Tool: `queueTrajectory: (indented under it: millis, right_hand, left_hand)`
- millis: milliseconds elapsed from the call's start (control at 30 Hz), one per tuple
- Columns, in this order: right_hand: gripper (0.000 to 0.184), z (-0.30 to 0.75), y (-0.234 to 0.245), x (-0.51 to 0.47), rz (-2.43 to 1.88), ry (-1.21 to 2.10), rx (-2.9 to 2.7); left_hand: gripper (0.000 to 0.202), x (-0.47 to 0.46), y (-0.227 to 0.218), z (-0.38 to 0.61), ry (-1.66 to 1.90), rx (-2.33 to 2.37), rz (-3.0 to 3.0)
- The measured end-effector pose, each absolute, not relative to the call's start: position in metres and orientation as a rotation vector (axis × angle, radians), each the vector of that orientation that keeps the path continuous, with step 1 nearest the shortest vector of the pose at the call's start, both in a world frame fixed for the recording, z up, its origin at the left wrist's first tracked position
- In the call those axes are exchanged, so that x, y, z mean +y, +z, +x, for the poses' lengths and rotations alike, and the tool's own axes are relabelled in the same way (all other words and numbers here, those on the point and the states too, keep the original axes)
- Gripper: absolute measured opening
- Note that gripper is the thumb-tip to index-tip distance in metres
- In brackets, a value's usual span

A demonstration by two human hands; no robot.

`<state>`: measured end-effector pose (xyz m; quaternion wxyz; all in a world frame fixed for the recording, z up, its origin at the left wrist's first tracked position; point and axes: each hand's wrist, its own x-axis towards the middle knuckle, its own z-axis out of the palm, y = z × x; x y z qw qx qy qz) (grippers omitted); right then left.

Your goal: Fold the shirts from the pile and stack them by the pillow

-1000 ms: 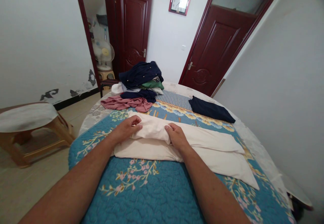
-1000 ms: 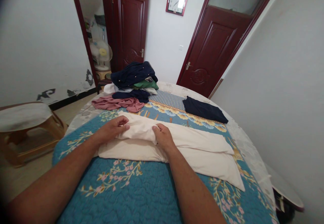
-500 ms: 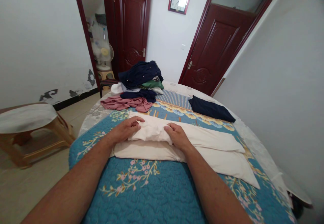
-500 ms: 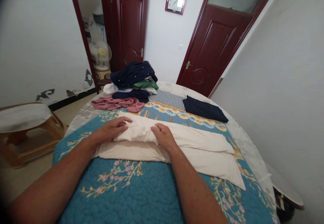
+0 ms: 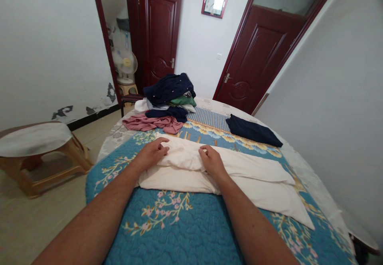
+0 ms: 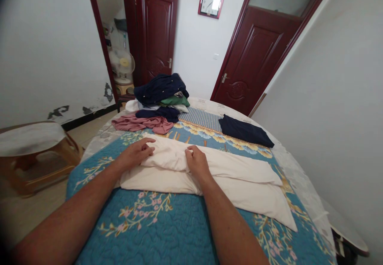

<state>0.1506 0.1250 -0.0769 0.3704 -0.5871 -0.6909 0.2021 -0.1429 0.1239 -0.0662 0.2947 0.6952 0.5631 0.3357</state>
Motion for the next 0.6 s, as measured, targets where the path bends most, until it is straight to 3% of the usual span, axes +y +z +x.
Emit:
queueTrajectory:
  millis: [100, 233, 600]
  right_hand:
    - [0.04, 0.149, -0.079, 0.121, -1.567, 0.559, -1.735]
    - [0.051, 0.137, -0.083, 0.112, -1.533, 0.377, -1.832]
    - [0.034, 0.152, -0.085, 0.123, -1.647, 0.279, -1.871]
  left_hand:
    - [0.053, 0.121, -0.063, -0.144, 0.815, 1.56, 1.951]
    - [0.051, 0.114, -0.066, -0.133, 0.821, 1.671, 2.083]
    - [0.037, 0.118, -0.077, -0.124, 0.925, 1.746, 2.204]
